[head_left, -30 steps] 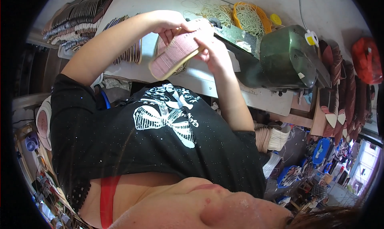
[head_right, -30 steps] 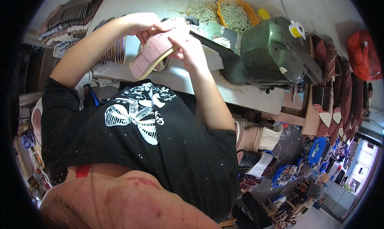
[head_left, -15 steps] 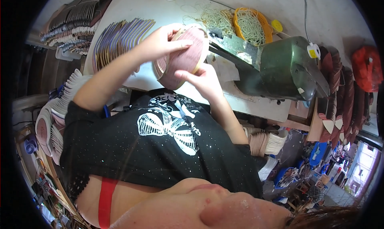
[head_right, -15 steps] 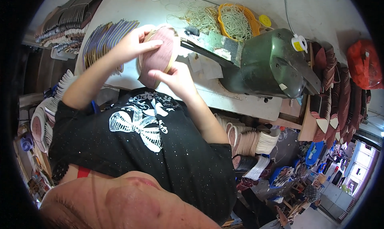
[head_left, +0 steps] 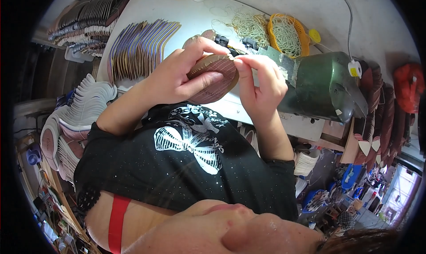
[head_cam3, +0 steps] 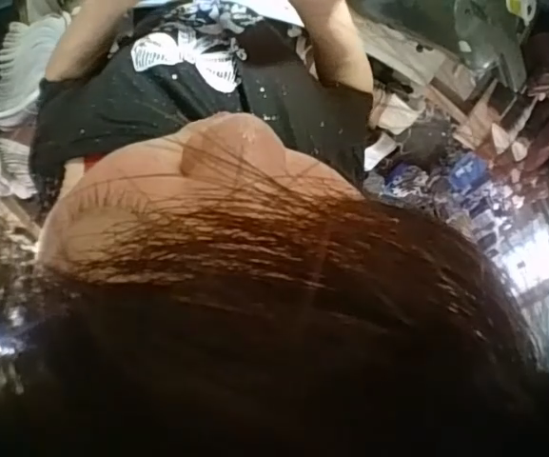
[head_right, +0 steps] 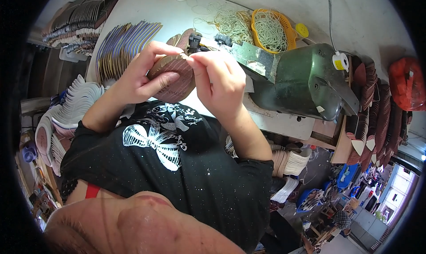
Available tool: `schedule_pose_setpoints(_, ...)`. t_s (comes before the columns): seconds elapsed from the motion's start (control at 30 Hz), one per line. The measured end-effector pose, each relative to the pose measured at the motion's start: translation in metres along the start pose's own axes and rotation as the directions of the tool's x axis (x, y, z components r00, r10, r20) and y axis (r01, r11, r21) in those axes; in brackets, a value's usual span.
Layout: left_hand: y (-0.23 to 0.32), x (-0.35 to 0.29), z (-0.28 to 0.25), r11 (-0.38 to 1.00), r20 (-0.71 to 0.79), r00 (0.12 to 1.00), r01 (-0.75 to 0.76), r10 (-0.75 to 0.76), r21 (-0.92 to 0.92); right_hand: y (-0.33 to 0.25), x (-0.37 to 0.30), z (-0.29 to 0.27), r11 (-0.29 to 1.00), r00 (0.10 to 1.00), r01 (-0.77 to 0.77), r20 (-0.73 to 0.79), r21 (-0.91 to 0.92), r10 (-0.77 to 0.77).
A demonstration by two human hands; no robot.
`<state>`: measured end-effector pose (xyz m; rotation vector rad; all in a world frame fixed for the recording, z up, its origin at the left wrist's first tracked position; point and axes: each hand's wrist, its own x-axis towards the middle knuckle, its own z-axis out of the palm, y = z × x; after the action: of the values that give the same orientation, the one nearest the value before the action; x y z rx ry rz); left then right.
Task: The recorder is applying material or finishing components for shoes at a workbench in a factory setting.
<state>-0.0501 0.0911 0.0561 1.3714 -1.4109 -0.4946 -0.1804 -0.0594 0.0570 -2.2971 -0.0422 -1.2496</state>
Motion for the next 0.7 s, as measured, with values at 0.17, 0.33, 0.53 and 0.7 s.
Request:
schedule_pose_setpoints(0.17, 0.003, 0.007, -0.006, 0.993, 0.031, 0.992, 0.118, -0.119, 0.018, 0.001, -0.009, 0.009, 0.451, 0.728, -0.625, 0.269, 0.637, 0.63)
schedule_pose_setpoints(0.33, -0.008, 0.01, -0.016, 0.926, 0.195, 0.956, 0.265, -0.217, -0.268, 0.015, 0.009, -0.01, 0.998, 0.97, -0.014, 0.244, 0.061, -0.001)
schedule_pose_setpoints(0.53, -0.02, 0.018, -0.01, 0.948, 0.228, 0.948, 0.266, -0.224, -0.173, 0.02, 0.013, -0.016, 0.968, 0.889, 0.186, 0.449, -0.166, -0.094)
schedule_pose_setpoints(0.7, -0.031, 0.023, -0.008, 0.926, 0.216, 0.957, 0.249, -0.192, -0.283, 0.022, -0.003, -0.014, 0.653, 0.638, -0.725, 0.57, 0.22, 0.517)
